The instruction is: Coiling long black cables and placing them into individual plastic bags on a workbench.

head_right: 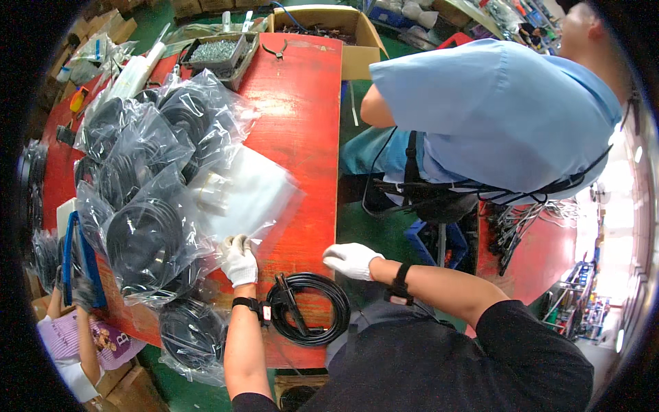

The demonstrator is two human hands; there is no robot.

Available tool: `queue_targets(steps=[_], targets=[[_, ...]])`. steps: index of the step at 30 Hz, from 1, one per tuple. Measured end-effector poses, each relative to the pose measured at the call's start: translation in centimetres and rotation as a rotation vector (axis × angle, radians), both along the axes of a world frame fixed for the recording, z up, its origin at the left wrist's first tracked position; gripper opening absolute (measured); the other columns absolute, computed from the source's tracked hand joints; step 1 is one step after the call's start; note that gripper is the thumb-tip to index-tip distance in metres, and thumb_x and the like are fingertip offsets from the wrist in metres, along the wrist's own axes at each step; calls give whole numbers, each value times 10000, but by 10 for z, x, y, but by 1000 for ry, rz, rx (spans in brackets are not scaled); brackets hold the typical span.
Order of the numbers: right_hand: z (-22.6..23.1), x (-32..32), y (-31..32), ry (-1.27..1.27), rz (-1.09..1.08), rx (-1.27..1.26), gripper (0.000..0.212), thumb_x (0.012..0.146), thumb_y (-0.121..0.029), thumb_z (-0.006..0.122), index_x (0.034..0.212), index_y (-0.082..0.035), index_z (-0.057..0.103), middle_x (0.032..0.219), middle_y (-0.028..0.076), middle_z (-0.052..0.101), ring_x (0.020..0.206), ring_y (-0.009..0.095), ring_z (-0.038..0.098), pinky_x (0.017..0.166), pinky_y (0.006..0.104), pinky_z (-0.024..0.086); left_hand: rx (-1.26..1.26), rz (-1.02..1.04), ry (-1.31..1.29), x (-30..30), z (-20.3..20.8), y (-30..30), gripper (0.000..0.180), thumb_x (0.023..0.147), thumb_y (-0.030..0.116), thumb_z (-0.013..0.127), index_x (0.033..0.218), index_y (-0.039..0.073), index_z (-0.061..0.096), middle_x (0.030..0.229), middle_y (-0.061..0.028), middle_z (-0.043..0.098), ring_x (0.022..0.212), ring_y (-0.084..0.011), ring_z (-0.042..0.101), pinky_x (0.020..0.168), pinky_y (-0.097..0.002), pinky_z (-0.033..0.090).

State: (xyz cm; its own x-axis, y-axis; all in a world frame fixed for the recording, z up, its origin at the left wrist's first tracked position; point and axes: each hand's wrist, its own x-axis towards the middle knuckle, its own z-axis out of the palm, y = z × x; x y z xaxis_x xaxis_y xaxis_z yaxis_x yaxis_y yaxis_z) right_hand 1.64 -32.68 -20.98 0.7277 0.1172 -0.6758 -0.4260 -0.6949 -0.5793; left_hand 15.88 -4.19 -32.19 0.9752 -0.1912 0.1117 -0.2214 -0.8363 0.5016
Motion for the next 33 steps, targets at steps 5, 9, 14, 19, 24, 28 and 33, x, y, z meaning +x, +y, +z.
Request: queue_targets(steps=[5, 9, 14, 19, 24, 28, 33], targets=[[-8, 46, 43, 280, -606, 514, 458, 1059, -383, 611, 1338, -19, 622, 971, 86, 679, 762, 144, 635, 684, 333, 581, -174, 9, 156, 11, -7, 18, 154, 960, 162, 678, 1032, 31, 716, 1015, -154, 687, 1006, -345, 646, 908, -447, 508], [-29, 70, 69, 222, -750, 743, 560, 1054, -399, 636, 1441, -10, 527, 1136, 77, 638, 823, 118, 613, 720, 316, 586, -341, 70, 401, 17, 16, 27, 179, 985, 167, 649, 1047, 11, 711, 984, -176, 677, 949, -348, 651, 893, -433, 512], [-52, 103, 90, 198, -820, 988, 689, 1031, -376, 692, 1569, -64, 396, 1275, 50, 578, 981, 122, 601, 814, 342, 595, -182, -157, 431, 19, 39, 53, 153, 994, 182, 651, 1053, 55, 714, 988, -181, 700, 916, -382, 664, 865, -452, 525], [-61, 109, 103, 249, -805, 818, 314, 1023, -270, 685, 1233, -36, 678, 935, 41, 677, 766, 137, 631, 682, 306, 576, 22, -232, 446, -5, 47, 85, 135, 961, 221, 688, 1032, 112, 724, 996, -188, 703, 940, -412, 658, 874, -508, 516], [-55, 91, 118, 339, -773, 732, 210, 1023, -228, 649, 1019, -35, 733, 818, 54, 690, 694, 130, 616, 636, 279, 528, 68, -217, 291, -33, 52, 94, 182, 895, 295, 751, 999, 145, 745, 1109, -104, 694, 1152, -365, 590, 983, -525, 460], [-61, 83, 123, 271, -710, 716, 204, 1016, -232, 678, 1011, -38, 740, 834, 40, 697, 711, 113, 614, 655, 273, 487, 5, -172, 69, -45, 61, 66, 345, 815, 399, 824, 1034, 144, 745, 1140, -92, 677, 1168, -342, 580, 1028, -511, 428], [-55, 92, 127, 239, -735, 599, 309, 988, -315, 747, 1046, -12, 738, 885, 49, 707, 768, 119, 615, 690, 289, 496, -106, -223, 194, -46, 54, 36, 374, 810, 398, 825, 1070, 137, 754, 1136, -79, 713, 1153, -331, 613, 1025, -491, 438]])
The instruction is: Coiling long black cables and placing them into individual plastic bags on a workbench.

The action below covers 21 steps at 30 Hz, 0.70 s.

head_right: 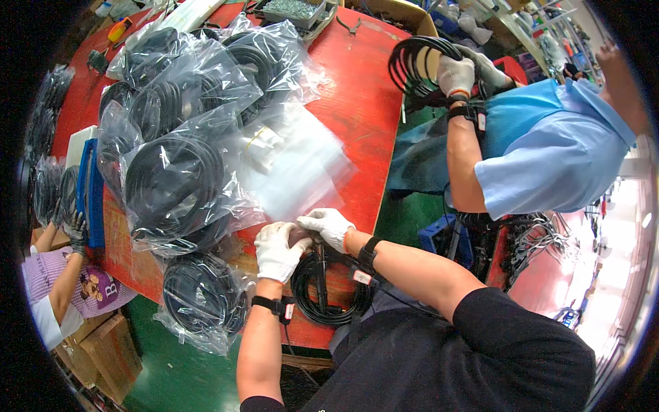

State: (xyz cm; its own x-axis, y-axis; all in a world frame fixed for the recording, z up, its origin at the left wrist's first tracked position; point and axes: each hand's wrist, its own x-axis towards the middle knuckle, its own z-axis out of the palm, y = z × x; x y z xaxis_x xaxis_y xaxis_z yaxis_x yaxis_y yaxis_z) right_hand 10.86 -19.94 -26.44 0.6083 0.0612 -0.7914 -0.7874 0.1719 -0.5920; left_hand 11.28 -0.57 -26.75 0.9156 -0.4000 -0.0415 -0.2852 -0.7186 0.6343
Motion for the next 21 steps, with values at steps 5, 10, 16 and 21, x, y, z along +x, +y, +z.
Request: queue_targets(steps=[5, 10, 16, 21], targets=[[-14, 2, 0, -53, 37, -114, 392, 969, -393, 763, 1041, -8, 734, 911, 57, 693, 803, 125, 606, 703, 308, 494, -158, 113, 119, 7, -12, -7, 199, 888, 264, 763, 991, 95, 788, 1046, -104, 760, 1028, -328, 690, 955, -453, 517], [-16, -5, -2, -75, 103, -202, 405, 985, -409, 733, 1055, -10, 731, 934, 50, 697, 809, 119, 612, 692, 296, 491, -165, 65, 154, 16, -9, -4, 220, 904, 244, 740, 1045, 86, 798, 1040, -124, 763, 1019, -333, 711, 939, -411, 554], [-18, -15, -11, -85, -60, 13, 337, 1022, -350, 685, 1124, -34, 742, 934, 32, 714, 730, 84, 594, 597, 249, 443, 74, -53, 208, 20, 18, -13, 487, 849, 467, 769, 1178, 110, 771, 1205, -151, 732, 1152, -351, 670, 1042, -484, 487], [-18, -13, -16, -43, -42, 24, 351, 1000, -335, 721, 1166, -27, 743, 903, 34, 718, 730, 96, 603, 607, 257, 461, 181, -69, 474, 29, 33, -21, 561, 844, 526, 749, 1225, 114, 756, 1262, -153, 712, 1224, -353, 638, 1077, -499, 446]])
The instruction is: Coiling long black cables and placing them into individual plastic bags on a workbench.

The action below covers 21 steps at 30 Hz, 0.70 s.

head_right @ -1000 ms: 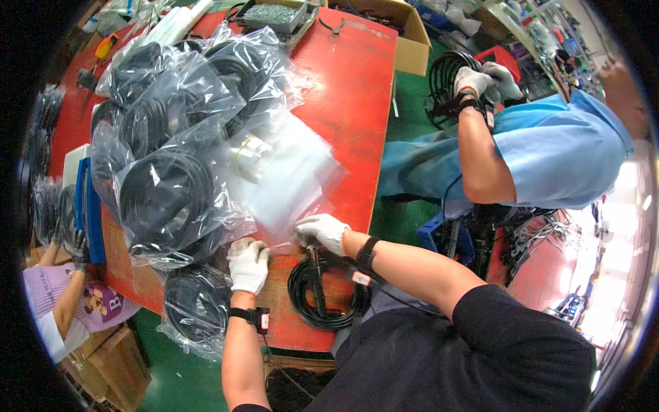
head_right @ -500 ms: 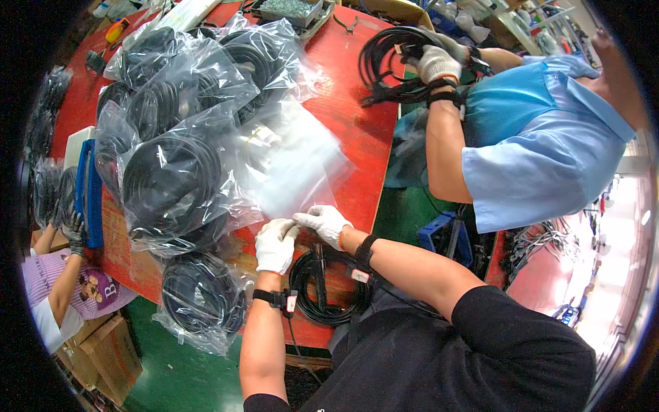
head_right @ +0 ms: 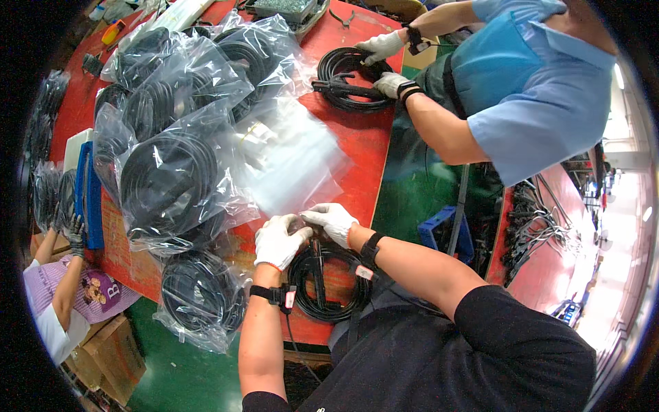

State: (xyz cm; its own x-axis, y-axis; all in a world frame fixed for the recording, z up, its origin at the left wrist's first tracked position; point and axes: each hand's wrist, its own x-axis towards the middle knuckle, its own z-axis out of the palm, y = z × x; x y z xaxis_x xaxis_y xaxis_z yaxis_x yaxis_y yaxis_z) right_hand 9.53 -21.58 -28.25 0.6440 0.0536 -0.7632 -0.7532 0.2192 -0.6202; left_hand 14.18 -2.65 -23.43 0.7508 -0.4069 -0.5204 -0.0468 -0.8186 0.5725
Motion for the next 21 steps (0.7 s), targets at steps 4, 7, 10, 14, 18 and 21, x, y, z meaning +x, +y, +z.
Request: queue_targets(steps=[4, 7, 10, 14, 18, 21], targets=[[1, 4, 5, 13, 47, -98, 372, 971, -351, 760, 1155, -28, 747, 910, 42, 727, 774, 121, 638, 663, 284, 506, -53, 54, -138, -11, -26, 0, 479, 881, 440, 752, 1205, 88, 758, 1201, -164, 740, 1162, -355, 681, 1022, -485, 498], [-4, 2, 5, -30, -7, -99, 423, 940, -403, 782, 1096, -10, 767, 930, 93, 761, 827, 180, 689, 739, 342, 546, -207, 298, -74, -13, -41, 0, 353, 940, 309, 736, 1169, 42, 757, 1100, -172, 773, 1030, -325, 738, 929, -434, 554], [4, 6, -5, -128, 224, -456, 478, 955, -476, 710, 1043, -13, 786, 973, 193, 778, 902, 291, 744, 819, 400, 566, -247, 590, -170, -9, -42, -4, 264, 982, 222, 706, 1127, 8, 757, 1020, -173, 788, 920, -278, 758, 867, -372, 574], [30, 6, -10, 43, 711, -841, 628, 990, -617, 519, 992, -50, 789, 993, 267, 738, 973, 421, 712, 834, 488, 557, -306, 683, -242, -7, -39, 0, 250, 989, 221, 702, 1087, 0, 763, 1019, -176, 785, 933, -247, 758, 884, -352, 570], [76, -6, -9, -960, 587, -1175, 294, 773, -267, 813, 1015, -144, 700, 1022, 122, 678, 1000, 358, 674, 910, 490, 528, -285, 545, -356, -9, -24, -4, 207, 955, 253, 718, 1034, 74, 785, 955, -153, 775, 894, -336, 752, 824, -444, 579], [83, 16, 3, -1248, 485, -1406, 419, 775, -248, 752, 1179, -169, 673, 1195, 120, 631, 1187, 364, 590, 1065, 532, 449, -279, 473, -446, -12, -27, -5, 175, 946, 256, 722, 999, 101, 783, 937, -128, 758, 870, -325, 735, 835, -454, 555]])
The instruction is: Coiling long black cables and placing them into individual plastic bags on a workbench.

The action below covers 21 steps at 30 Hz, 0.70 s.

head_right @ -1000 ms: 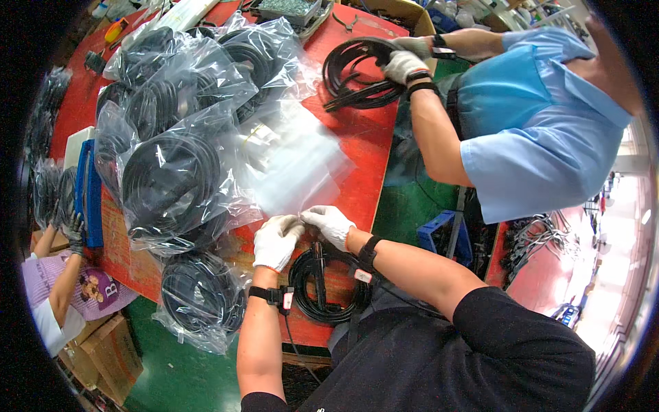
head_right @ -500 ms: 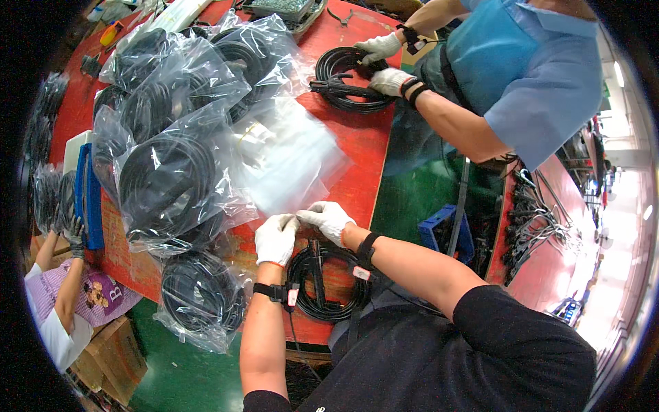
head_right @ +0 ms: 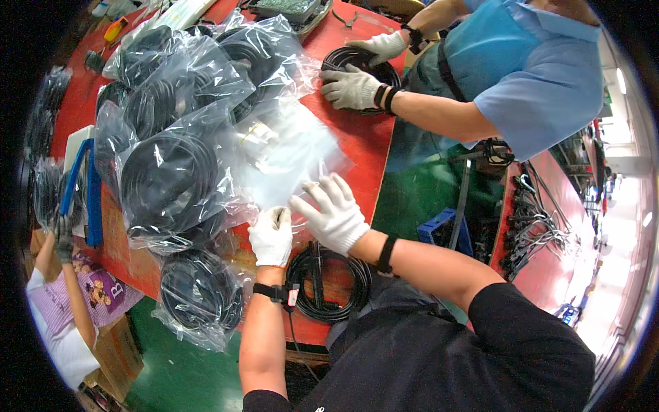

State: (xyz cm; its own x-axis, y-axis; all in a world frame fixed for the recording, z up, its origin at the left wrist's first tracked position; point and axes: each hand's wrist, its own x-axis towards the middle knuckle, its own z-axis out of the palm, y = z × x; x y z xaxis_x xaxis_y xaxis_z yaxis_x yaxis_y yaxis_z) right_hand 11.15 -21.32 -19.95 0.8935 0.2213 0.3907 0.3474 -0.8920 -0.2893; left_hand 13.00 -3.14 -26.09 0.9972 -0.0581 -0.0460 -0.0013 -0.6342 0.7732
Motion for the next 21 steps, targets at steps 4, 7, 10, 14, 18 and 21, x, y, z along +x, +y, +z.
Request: queue_targets(steps=[4, 7, 10, 14, 18, 21], targets=[[-41, 28, -19, 132, 27, -260, 330, 859, -193, 612, 1177, -142, 682, 1196, 132, 628, 1180, 364, 579, 1092, 544, 398, 171, -36, -6, -1, 4, -8, 234, 919, 280, 743, 1003, 63, 775, 967, -130, 762, 924, -318, 728, 900, -447, 547], [-55, 30, -37, 179, 67, -246, 252, 844, -195, 634, 1072, -109, 697, 1054, 117, 650, 1008, 339, 612, 940, 494, 456, 404, -105, -34, -3, 14, -26, 403, 844, 398, 777, 1157, 151, 725, 1186, -110, 686, 1167, -354, 617, 1085, -522, 420], [-51, 27, -35, 172, 41, -196, 261, 824, -197, 668, 1069, -111, 700, 1022, 103, 640, 966, 310, 613, 857, 453, 472, 571, -137, -208, -13, 9, -32, 389, 852, 390, 753, 1139, 132, 712, 1162, -112, 675, 1135, -340, 616, 1068, -514, 431], [-44, 31, -46, 170, 25, -248, 305, 823, -183, 670, 1123, -132, 693, 1029, 99, 649, 927, 305, 630, 797, 454, 488, 809, -4, -49, -14, -26, 8, 224, 896, 237, 658, 1078, 114, 696, 1098, -131, 673, 1004, -328, 642, 972, -486, 485], [-41, 36, -78, 610, -354, -229, 286, 992, -356, 569, 1092, -102, 652, 1067, 166, 723, 1000, 380, 709, 868, 523, 545, 800, 201, 261, -13, 3, 25, 362, 1013, 429, 558, 1001, 106, 720, 997, -168, 717, 880, -422, 731, 802, -555, 568], [-41, 18, -63, 992, -218, -285, 334, 1010, -388, 530, 1077, -91, 667, 1025, 191, 748, 977, 391, 727, 861, 528, 554, 644, 14, 443, -43, -25, 45, 396, 1039, 435, 532, 1080, 80, 703, 999, -205, 742, 898, -434, 740, 809, -540, 579]])
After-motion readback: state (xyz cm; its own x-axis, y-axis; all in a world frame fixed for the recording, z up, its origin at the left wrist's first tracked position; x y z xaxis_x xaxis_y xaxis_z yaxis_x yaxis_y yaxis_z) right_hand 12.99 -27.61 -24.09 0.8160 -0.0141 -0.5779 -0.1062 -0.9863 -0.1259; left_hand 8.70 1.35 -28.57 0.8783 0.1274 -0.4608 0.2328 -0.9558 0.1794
